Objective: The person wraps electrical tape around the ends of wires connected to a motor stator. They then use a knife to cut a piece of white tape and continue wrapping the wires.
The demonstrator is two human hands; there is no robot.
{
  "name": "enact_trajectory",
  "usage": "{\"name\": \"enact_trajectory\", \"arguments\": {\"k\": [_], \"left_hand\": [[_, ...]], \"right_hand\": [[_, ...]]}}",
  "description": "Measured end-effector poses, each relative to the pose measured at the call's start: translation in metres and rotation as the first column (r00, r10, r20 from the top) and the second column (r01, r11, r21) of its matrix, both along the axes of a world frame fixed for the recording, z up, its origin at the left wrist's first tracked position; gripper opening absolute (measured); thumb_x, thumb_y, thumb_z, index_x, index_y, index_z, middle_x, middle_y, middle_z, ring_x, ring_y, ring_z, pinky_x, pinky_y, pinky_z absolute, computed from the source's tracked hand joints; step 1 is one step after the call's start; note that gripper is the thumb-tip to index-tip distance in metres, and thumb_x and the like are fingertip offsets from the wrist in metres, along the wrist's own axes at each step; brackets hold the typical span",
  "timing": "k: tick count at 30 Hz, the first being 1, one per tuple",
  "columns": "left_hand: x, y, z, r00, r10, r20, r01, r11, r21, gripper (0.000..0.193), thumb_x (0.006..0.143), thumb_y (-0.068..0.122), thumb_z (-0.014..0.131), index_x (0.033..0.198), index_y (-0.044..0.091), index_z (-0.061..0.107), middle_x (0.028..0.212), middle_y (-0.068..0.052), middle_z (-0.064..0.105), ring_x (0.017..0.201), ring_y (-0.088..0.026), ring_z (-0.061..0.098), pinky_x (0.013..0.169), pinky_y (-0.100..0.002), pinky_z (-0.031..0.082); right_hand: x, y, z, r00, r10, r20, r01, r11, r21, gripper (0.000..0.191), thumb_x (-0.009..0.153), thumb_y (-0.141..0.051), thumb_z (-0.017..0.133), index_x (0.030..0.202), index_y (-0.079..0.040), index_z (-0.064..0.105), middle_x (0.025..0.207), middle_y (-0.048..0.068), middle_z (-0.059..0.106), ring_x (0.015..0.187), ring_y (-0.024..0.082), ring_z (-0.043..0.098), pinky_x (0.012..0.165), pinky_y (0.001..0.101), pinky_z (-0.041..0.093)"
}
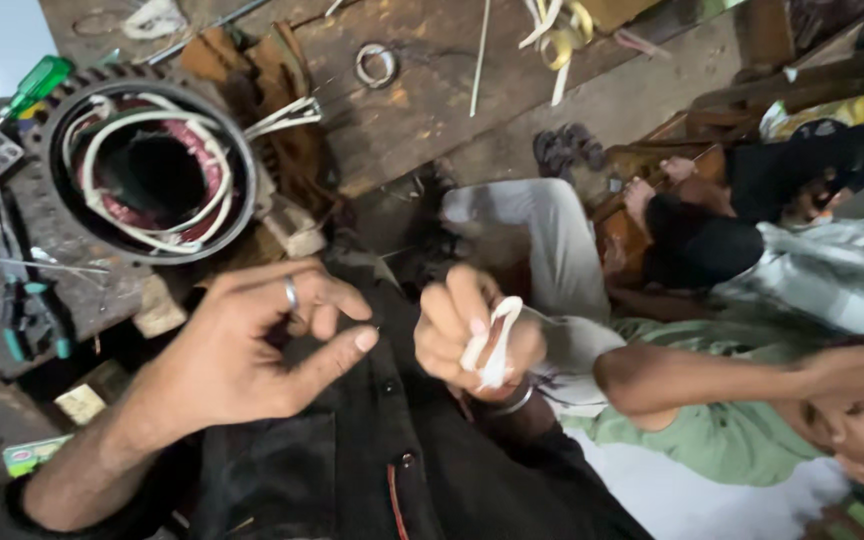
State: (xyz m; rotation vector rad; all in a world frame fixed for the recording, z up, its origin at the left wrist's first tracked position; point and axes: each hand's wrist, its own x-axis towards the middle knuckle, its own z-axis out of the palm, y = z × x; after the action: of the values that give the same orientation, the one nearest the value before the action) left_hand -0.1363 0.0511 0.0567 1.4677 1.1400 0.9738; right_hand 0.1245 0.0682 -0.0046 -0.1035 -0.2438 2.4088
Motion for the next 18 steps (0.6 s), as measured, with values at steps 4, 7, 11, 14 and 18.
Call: {"name": "enact_trajectory", "arguments": {"k": [4,7,11,14,18], "left_hand": [[-0.055,-0.025,0.007,0.985,0.163,-0.049,-0.157,0.98,0.122,0.02,0.083,0.012,0.085,0.098,0.008,0.073,0.075,0.001,0.062,0.064,-0.009,0.062,0.054,-0.023,0.05],[-0.106,-0.051,0.0,0.928,0.367,-0.064,-0.349,0.916,0.199,0.022,0.083,0.015,0.085,0.101,0.007,0.074,0.079,-0.001,0.066,0.068,-0.01,0.065,0.058,-0.024,0.052],[-0.143,-0.068,-0.013,0.822,0.549,-0.153,-0.509,0.828,0.236,0.026,0.084,0.018,0.085,0.104,0.006,0.074,0.084,-0.002,0.07,0.072,-0.011,0.069,0.064,-0.026,0.054],[-0.137,-0.067,-0.007,0.84,0.495,-0.22,-0.465,0.867,0.178,0.029,0.084,0.021,0.085,0.107,0.006,0.074,0.088,-0.003,0.073,0.076,-0.012,0.073,0.068,-0.027,0.057],[-0.099,-0.056,-0.003,0.993,0.113,0.035,-0.115,0.992,0.058,0.034,0.085,0.024,0.085,0.11,0.005,0.074,0.093,-0.005,0.078,0.081,-0.014,0.077,0.074,-0.028,0.059]], "right_hand": [[-0.042,-0.012,0.002,0.923,-0.302,0.238,0.291,0.953,0.082,0.06,0.104,-0.06,0.053,0.113,-0.001,0.055,0.097,0.008,0.051,0.069,0.013,0.043,0.06,0.0266,0.035],[-0.072,-0.023,0.002,0.83,-0.442,0.34,0.411,0.897,0.165,0.053,0.109,-0.051,0.047,0.116,0.001,0.054,0.101,0.012,0.052,0.069,0.014,0.045,0.063,0.028,0.037],[-0.098,-0.036,0.0,0.801,-0.472,0.368,0.438,0.881,0.178,0.032,0.104,-0.028,0.052,0.112,0.003,0.054,0.102,0.013,0.053,0.075,0.015,0.046,0.063,0.0277,0.038],[-0.112,-0.045,-0.005,0.537,-0.684,0.493,0.348,0.713,0.609,0.019,0.104,-0.012,0.059,0.105,0.007,0.057,0.093,0.016,0.056,0.064,0.011,0.046,0.053,0.0224,0.037],[-0.12,-0.054,-0.006,0.099,-0.955,0.281,-0.012,0.281,0.96,0.012,0.103,-0.008,0.061,0.105,0.004,0.06,0.097,0.018,0.064,0.078,0.018,0.058,0.066,0.0264,0.047]]}}
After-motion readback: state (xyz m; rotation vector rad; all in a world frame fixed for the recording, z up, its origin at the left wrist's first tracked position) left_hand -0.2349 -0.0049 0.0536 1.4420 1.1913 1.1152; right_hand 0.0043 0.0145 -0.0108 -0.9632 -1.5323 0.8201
